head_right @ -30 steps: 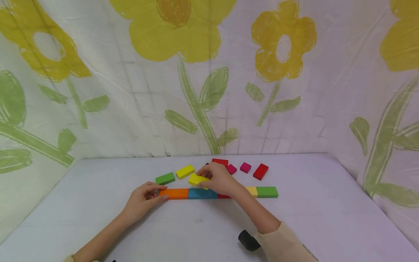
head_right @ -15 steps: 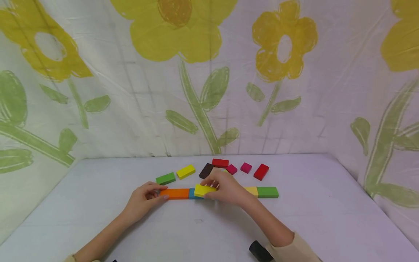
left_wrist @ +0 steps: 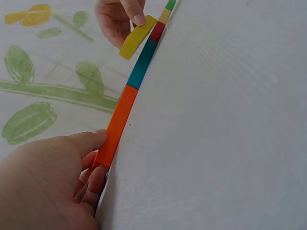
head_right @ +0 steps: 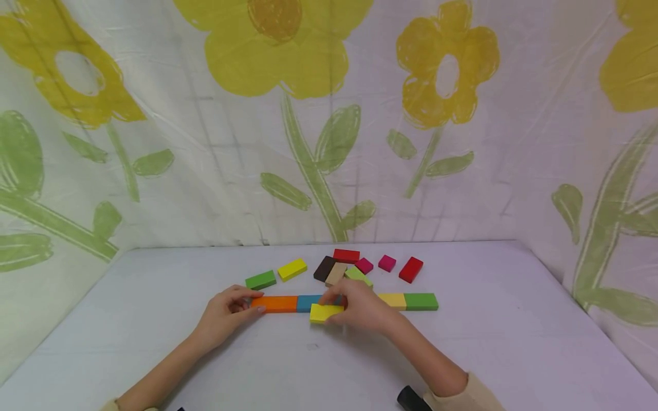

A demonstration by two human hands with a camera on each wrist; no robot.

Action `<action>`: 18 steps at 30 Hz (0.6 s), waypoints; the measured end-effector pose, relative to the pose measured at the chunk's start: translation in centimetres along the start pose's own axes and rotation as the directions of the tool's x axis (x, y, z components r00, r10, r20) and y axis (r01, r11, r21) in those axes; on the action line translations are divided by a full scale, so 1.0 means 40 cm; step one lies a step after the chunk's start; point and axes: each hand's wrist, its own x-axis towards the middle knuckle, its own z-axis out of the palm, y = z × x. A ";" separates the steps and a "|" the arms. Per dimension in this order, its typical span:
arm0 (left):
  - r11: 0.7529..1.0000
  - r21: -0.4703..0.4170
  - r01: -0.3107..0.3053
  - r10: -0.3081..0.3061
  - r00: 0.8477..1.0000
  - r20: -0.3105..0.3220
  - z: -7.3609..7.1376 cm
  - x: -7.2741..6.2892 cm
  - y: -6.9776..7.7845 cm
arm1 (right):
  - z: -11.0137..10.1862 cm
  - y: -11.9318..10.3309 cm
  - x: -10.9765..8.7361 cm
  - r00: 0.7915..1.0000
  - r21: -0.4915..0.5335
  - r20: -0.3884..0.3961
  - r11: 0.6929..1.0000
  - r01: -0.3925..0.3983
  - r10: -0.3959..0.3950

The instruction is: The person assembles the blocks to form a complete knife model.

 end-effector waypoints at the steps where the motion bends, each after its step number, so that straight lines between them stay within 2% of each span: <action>1: 1.000 0.001 -0.001 0.001 1.000 0.000 0.000 0.000 0.000 | 0.002 0.000 0.000 1.000 0.001 0.004 1.000 -0.003 0.003; 8: 1.000 0.000 0.000 0.000 1.000 -0.001 -0.001 0.000 -0.001 | 0.012 0.009 0.002 0.999 -0.001 0.033 0.999 -0.038 0.038; 18: 1.000 -0.002 0.000 0.000 1.000 0.000 0.000 -0.001 -0.001 | 0.016 0.009 0.002 0.997 0.011 0.056 0.999 -0.044 0.044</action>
